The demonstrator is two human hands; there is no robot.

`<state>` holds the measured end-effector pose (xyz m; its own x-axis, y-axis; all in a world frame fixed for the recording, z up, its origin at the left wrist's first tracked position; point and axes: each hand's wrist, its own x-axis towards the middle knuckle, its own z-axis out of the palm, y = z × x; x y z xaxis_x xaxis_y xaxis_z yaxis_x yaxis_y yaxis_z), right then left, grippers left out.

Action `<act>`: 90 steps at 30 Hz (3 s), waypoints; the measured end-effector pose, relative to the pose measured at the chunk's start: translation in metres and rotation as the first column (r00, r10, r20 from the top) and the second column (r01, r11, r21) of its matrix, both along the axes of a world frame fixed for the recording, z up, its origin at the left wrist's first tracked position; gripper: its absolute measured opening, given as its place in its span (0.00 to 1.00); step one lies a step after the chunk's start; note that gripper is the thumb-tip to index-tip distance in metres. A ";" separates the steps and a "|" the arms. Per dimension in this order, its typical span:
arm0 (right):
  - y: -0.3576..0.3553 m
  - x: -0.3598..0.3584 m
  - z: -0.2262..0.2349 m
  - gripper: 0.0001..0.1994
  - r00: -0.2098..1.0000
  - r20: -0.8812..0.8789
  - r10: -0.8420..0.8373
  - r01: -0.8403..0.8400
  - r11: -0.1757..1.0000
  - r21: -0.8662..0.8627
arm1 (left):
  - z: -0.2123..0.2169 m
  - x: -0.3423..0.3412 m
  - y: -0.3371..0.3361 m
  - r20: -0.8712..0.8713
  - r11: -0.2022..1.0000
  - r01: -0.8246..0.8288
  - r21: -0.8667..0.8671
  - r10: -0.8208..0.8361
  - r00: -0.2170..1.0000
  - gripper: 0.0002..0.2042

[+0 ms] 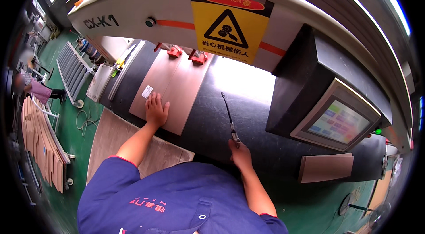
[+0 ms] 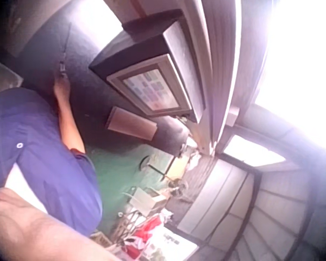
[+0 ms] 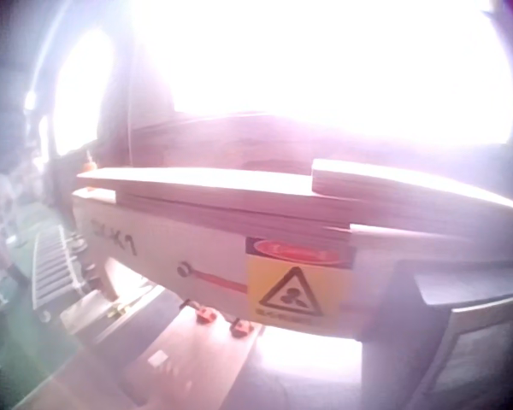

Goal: The person places wooden boards into a woodworking machine, monitors the machine's operation, and then retrieves the processed boards to stack them on a nearby pallet.

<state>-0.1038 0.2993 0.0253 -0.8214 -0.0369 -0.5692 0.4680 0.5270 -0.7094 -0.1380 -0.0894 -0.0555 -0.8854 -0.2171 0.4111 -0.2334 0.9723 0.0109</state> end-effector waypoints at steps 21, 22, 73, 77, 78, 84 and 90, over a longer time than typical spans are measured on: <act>-0.001 0.004 -0.011 0.21 0.998 -0.043 -0.036 0.032 0.995 -0.096 | 0.000 0.000 0.000 -0.043 1.000 0.009 -0.020 -0.010 0.999 0.28; -0.001 0.004 -0.013 0.21 0.999 -0.049 -0.020 0.016 0.996 -0.088 | 0.000 0.000 0.000 -0.043 1.000 0.008 -0.016 -0.009 0.999 0.28; -0.068 -0.008 0.009 0.23 0.959 -0.019 0.283 -0.281 0.957 0.069 | 0.008 0.001 -0.002 0.010 0.996 0.009 0.090 -0.010 1.000 0.30; -0.071 -0.008 0.014 0.24 0.960 0.003 0.280 -0.279 0.957 0.082 | 0.007 0.002 -0.003 0.018 0.997 0.010 0.078 -0.011 1.000 0.30; -0.071 -0.009 0.015 0.24 0.960 0.007 0.279 -0.278 0.957 0.088 | 0.007 0.003 -0.002 0.021 0.997 0.009 0.074 -0.010 1.000 0.30; -0.070 -0.010 0.010 0.24 0.967 -0.011 0.256 -0.255 0.965 0.061 | 0.007 0.001 -0.004 0.034 0.997 0.009 0.072 -0.011 0.999 0.30; -0.068 -0.014 0.008 0.24 0.966 -0.002 0.260 -0.260 0.964 0.063 | 0.008 0.001 -0.004 0.029 0.997 0.015 0.074 -0.017 0.999 0.31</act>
<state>-0.1173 0.2314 0.0336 -0.7939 -0.2151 -0.5688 0.3020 0.6724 -0.6758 -0.1374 -0.0930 -0.0471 -0.9007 -0.2315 0.3677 -0.2189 0.9728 0.0763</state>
